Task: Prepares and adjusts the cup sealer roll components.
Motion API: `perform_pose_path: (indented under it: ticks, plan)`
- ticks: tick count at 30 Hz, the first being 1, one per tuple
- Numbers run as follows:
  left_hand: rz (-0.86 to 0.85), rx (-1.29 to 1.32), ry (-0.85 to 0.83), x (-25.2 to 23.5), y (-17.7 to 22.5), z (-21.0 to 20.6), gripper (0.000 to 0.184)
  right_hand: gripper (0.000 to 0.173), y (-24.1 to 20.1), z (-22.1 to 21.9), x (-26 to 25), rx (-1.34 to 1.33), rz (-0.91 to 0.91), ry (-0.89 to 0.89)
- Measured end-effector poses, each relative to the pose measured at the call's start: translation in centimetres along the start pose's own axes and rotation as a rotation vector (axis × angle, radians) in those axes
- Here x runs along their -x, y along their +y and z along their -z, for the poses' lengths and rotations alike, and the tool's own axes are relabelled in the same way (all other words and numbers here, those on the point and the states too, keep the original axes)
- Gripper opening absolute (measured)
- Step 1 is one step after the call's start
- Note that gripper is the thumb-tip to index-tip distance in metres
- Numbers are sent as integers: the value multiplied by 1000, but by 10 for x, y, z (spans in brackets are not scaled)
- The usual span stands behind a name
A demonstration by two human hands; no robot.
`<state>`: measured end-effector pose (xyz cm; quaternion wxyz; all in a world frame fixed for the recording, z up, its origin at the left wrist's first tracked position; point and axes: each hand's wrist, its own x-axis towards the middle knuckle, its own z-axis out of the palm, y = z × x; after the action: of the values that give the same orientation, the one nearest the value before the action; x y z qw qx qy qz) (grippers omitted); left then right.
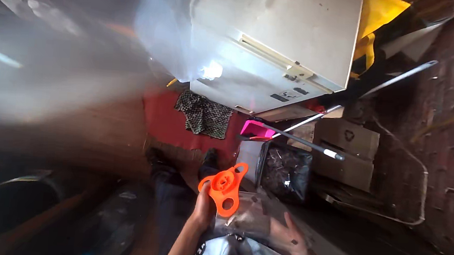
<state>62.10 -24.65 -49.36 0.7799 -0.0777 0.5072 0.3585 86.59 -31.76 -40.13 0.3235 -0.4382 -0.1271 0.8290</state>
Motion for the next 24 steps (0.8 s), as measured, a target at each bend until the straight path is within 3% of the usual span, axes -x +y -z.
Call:
perform_pose_path:
  ticks: [1, 3, 5, 8, 11, 15, 20, 24]
  plan:
    - [-25, -15, 68, -1, -6, -8, 46, 101, 0, -4, 3, 124, 32, 57]
    - [-53, -47, 219, -8, -15, -35, 42, 88, 2, -24, -2, 452, 135, 316]
    - [-26, 6, 254, -12, -22, -64, 40, 82, 10, -26, -20, 655, 235, 705]
    - [25, 90, 110, -32, -30, -80, 42, 54, -4, -4, -22, 589, 391, 952]
    - [-87, 4, 150, -61, -23, -67, 51, 32, -38, 25, 7, 402, 363, 1179]
    - [-350, -33, 207, -77, 25, -9, 45, 41, -78, 76, 67, 236, 434, 1397]
    - [-457, 24, 425, -75, 56, 100, 49, 40, -103, 95, 137, 88, 615, 1499]
    - [-448, -2, 591, -56, 54, 153, 47, 50, -78, 120, 110, 191, 633, 1788]
